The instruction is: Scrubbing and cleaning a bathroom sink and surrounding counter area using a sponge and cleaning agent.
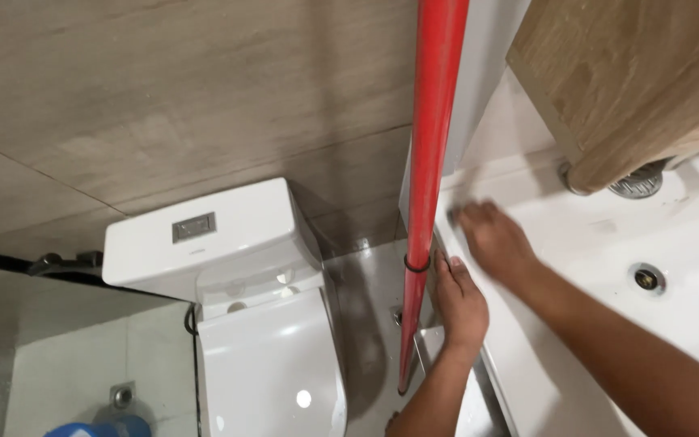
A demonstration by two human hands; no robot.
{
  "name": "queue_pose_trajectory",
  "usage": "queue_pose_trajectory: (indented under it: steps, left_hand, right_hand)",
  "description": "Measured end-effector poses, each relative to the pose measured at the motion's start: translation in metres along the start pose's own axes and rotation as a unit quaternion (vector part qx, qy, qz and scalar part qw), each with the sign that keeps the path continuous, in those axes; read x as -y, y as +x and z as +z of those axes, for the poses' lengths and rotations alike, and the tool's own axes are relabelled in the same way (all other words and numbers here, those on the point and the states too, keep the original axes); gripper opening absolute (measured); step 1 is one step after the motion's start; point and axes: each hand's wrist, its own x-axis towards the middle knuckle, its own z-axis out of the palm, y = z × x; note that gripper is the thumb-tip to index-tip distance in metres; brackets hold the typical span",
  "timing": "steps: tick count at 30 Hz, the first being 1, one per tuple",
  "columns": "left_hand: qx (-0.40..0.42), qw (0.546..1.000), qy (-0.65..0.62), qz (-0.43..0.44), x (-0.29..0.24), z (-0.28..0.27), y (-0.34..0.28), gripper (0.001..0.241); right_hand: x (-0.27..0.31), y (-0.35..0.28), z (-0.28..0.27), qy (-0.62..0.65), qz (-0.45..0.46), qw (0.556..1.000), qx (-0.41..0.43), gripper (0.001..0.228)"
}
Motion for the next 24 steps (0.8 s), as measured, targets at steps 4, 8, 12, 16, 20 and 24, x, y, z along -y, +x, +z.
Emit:
queue_pose_trajectory:
  steps: [4, 8, 12, 16, 20, 24]
  left_hand:
    - [-0.018, 0.999, 0.024, 0.015, -0.013, -0.003, -0.007, 0.054]
    - [-0.007, 1.0, -0.005, 0.014, 0.004, 0.001, -0.003, 0.058]
    - [-0.016, 1.0, 0.017, 0.005, 0.009, 0.001, -0.006, 0.058]
    - [0.009, 0.999, -0.041, -0.029, -0.016, -0.004, -0.005, 0.059]
    - [-0.034, 0.999, 0.011, 0.024, 0.005, 0.003, -0.008, 0.058]
    - [0.005, 1.0, -0.008, -0.014, -0.012, -0.004, -0.005, 0.059]
  right_hand:
    - [-0.001, -0.005, 0.002, -0.04, 0.008, 0.997, 0.061, 0.029]
    - [0.0, -0.031, -0.004, 0.054, -0.036, 0.992, 0.108, 0.038]
    - [-0.003, -0.005, 0.008, -0.044, -0.025, 0.994, 0.093, 0.034]
    - [0.01, -0.045, -0.01, 0.034, -0.084, 0.989, 0.119, 0.029]
    - [-0.003, -0.006, -0.003, -0.042, -0.003, 0.982, 0.184, 0.033]
    - [0.003, -0.02, -0.007, -0.048, -0.052, 0.992, 0.101, 0.039]
